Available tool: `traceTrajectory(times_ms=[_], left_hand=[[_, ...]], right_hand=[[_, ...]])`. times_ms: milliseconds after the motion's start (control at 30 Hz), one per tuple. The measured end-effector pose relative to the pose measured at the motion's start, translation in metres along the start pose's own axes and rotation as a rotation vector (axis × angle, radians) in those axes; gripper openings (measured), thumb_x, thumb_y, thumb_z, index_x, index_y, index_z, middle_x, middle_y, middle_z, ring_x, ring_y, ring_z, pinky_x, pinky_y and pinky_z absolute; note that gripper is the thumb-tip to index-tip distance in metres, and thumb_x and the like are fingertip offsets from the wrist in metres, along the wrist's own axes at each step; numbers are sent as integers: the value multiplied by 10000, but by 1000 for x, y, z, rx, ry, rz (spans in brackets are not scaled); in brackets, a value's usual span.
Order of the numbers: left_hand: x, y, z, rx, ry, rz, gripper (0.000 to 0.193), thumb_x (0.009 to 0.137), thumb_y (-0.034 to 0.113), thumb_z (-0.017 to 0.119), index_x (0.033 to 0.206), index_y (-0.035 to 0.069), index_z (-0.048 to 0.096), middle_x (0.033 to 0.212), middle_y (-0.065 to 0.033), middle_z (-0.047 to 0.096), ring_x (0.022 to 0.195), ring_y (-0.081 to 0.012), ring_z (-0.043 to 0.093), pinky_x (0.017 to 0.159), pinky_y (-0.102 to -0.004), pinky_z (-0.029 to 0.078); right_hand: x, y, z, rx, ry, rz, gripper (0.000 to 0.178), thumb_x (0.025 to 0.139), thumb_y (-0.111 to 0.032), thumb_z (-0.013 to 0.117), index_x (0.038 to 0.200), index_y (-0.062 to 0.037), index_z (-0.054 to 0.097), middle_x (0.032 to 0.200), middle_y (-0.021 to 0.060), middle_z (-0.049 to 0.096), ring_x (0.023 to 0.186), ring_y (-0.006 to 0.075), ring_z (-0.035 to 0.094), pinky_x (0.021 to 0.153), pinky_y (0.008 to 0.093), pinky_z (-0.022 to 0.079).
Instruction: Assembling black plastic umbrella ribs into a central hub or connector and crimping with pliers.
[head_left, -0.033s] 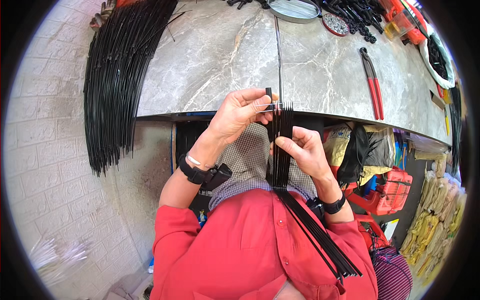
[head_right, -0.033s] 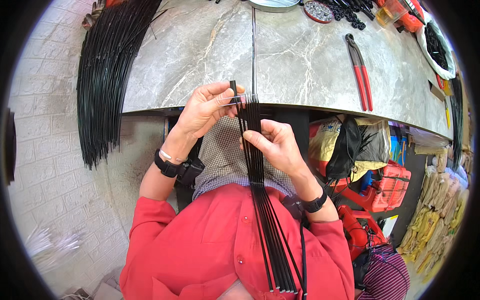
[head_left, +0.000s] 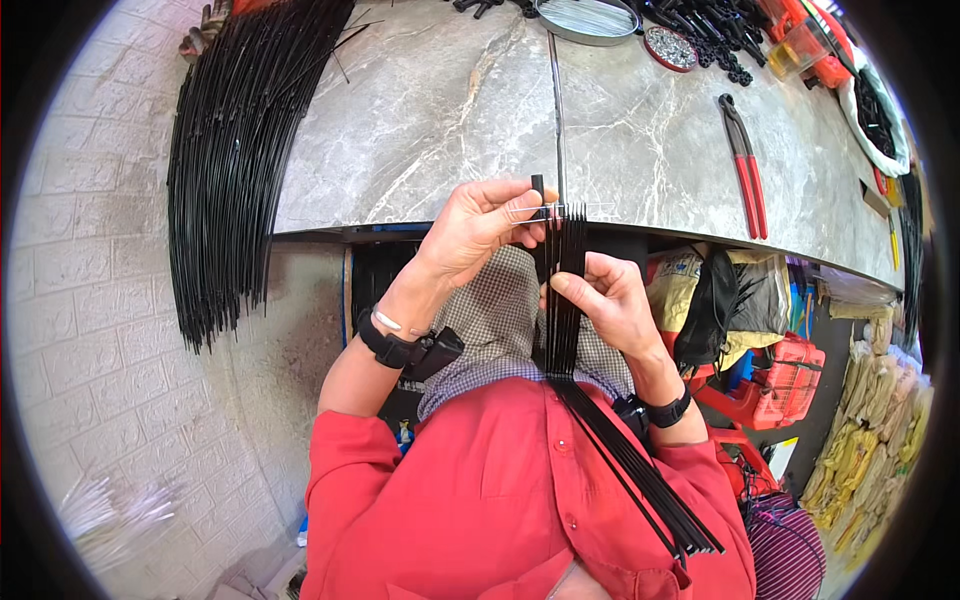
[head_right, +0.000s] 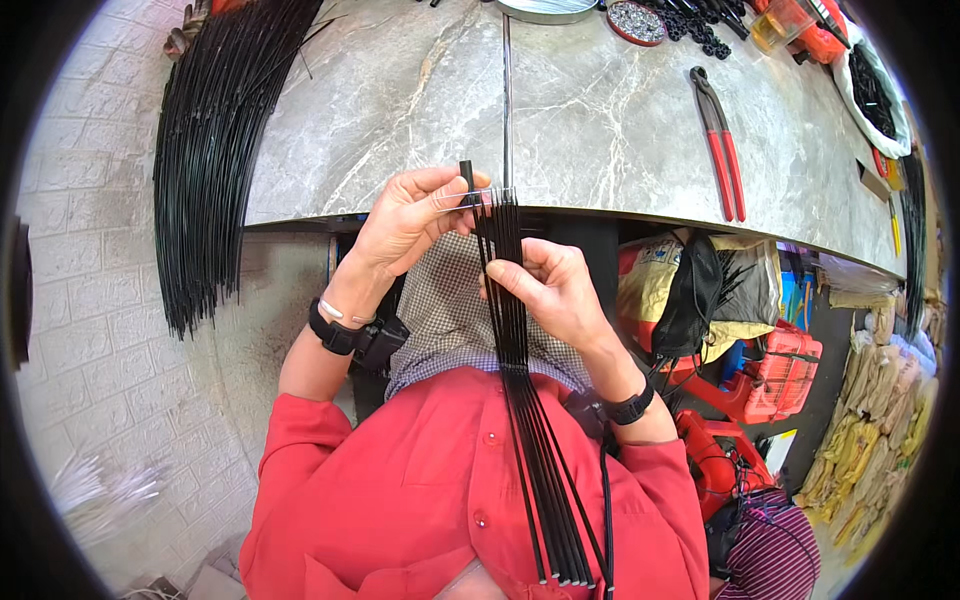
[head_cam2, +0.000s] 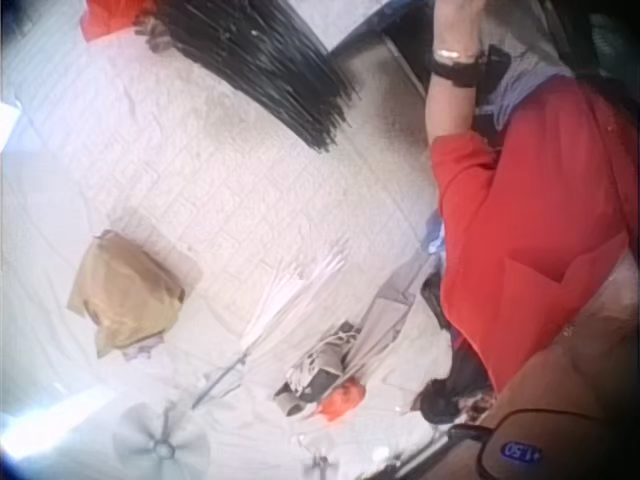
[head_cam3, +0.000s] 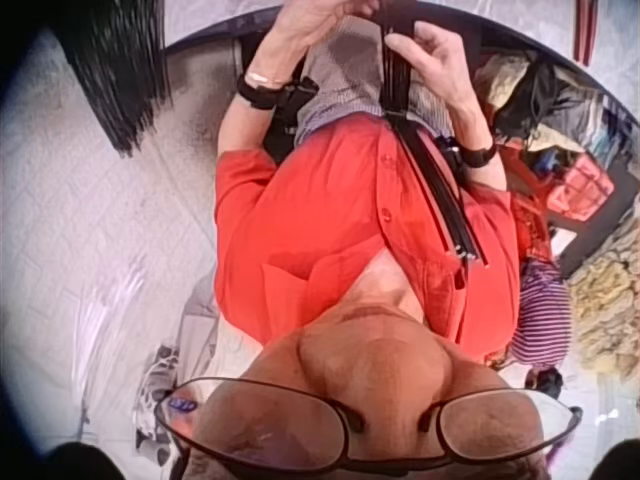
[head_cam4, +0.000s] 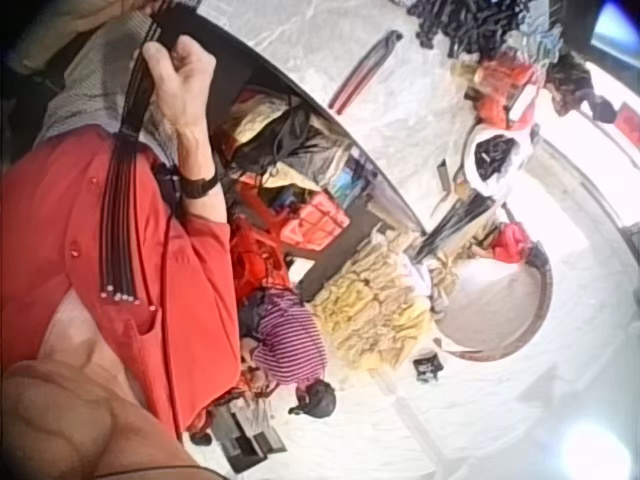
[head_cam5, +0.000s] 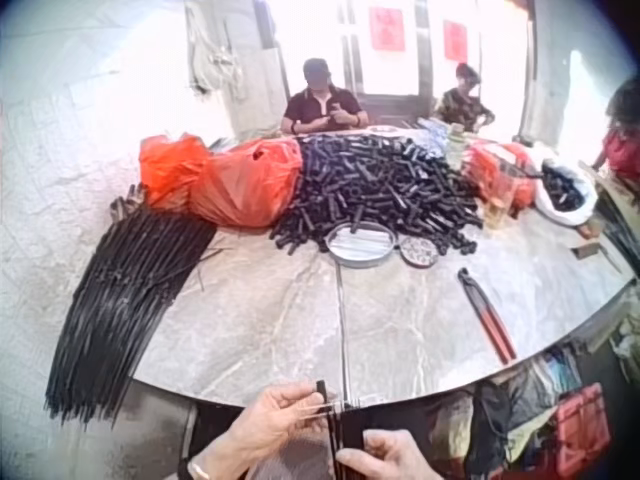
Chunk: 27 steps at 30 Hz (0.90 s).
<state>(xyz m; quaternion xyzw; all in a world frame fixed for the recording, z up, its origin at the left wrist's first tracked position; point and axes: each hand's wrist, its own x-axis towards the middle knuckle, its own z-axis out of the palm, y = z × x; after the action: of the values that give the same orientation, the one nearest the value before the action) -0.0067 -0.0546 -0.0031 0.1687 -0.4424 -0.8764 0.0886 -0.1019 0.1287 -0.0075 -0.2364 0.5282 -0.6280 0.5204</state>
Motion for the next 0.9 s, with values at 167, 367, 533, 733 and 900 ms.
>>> traceTrajectory(times_ms=[167, 367, 533, 733, 900], left_hand=[[0, 2, 3, 8, 14, -24, 200, 891, 120, 615, 1025, -20, 664, 903, -131, 684, 711, -150, 660, 612, -234, 552], [0, 1, 4, 19, 25, -34, 203, 890, 123, 613, 1022, -23, 662, 877, -136, 687, 696, -153, 665, 586, -234, 556], [1, -1, 3, 40, 42, -31, 212, 887, 122, 613, 1034, -23, 661, 884, -133, 688, 706, -155, 668, 605, -233, 554], [-3, -1, 3, 119, 50, 2, 221, 902, 138, 596, 1043, -19, 661, 913, -134, 688, 735, -158, 668, 638, -243, 550], [-8, 15, 12, 73, 66, -52, 336, 901, 277, 617, 1038, -26, 657, 868, -109, 687, 735, -146, 662, 662, -249, 538]], right_hand=[[-1, 1, 0, 36, 5, -1, 126, 908, -86, 590, 907, 36, 624, 768, 47, 653, 681, 73, 588, 618, 221, 489], [-1, 1, 0, 52, 2, -11, 121, 906, -77, 591, 925, 39, 621, 767, 50, 651, 683, 80, 593, 620, 225, 493], [1, 3, -4, -1, -13, -14, 131, 908, -77, 587, 967, 35, 620, 792, 78, 666, 701, 111, 629, 640, 243, 520], [-1, -1, 2, 15, 21, -6, 125, 903, -72, 594, 910, 49, 622, 765, 56, 652, 686, 78, 596, 618, 225, 495], [-1, -1, 2, -7, 27, -6, 125, 904, -66, 590, 909, 54, 621, 764, 50, 650, 689, 76, 597, 618, 224, 498]])
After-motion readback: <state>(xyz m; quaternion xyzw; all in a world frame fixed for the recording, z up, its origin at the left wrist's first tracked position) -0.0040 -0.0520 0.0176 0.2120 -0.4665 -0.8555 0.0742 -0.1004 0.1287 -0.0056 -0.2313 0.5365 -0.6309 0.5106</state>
